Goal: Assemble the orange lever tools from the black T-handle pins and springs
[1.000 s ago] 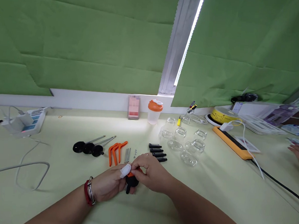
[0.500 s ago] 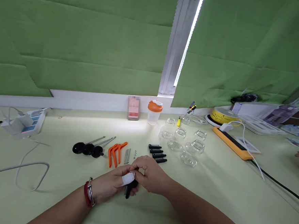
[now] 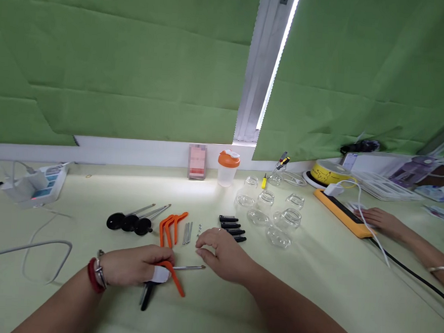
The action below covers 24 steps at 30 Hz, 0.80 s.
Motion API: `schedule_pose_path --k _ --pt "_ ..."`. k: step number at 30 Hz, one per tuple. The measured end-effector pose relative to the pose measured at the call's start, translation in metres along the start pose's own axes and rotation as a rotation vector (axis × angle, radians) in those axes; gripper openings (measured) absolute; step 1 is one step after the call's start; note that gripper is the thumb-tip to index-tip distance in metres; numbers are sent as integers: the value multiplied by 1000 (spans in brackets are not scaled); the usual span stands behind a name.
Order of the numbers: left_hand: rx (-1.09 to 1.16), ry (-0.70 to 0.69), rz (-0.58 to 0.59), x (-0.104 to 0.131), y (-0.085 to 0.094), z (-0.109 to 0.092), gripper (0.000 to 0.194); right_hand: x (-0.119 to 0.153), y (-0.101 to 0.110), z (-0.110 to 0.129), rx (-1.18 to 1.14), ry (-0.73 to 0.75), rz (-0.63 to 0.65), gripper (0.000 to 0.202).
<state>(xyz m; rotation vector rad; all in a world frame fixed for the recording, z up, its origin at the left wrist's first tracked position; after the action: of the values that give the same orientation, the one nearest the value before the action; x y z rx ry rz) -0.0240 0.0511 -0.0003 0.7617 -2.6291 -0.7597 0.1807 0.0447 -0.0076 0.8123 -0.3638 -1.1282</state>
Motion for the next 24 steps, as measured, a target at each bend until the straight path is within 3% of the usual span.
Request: schedule_pose_path --k 2,5,7,13,18,24 --pt "-53 75 64 8 7 3 19 -3 11 -13 53 -127 -45 14" --pt "-192 218 17 19 17 14 23 -7 29 -35 227 -338 -41 12" --pt "-310 301 -26 25 23 23 23 -8 38 -49 323 -401 21 12" --pt "-537 517 -87 36 36 39 17 -7 51 -71 405 -430 88 13" --pt "-607 603 -159 43 45 44 24 -7 47 -75 446 -443 105 14" --pt "-655 716 -218 47 54 46 20 -8 45 -73 461 -445 119 11"
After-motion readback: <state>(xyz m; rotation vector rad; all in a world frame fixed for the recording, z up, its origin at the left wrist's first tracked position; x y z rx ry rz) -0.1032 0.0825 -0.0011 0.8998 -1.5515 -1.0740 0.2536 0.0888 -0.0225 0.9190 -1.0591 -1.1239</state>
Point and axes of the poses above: each hand's wrist, its own x-axis away from the middle knuckle, its own y-axis out of the back of the hand, z = x × y, the point moved 3 cm from there along -x, towards the middle knuckle, and after that the axes turned 12 degrees about -y, right-handed, at the moved point
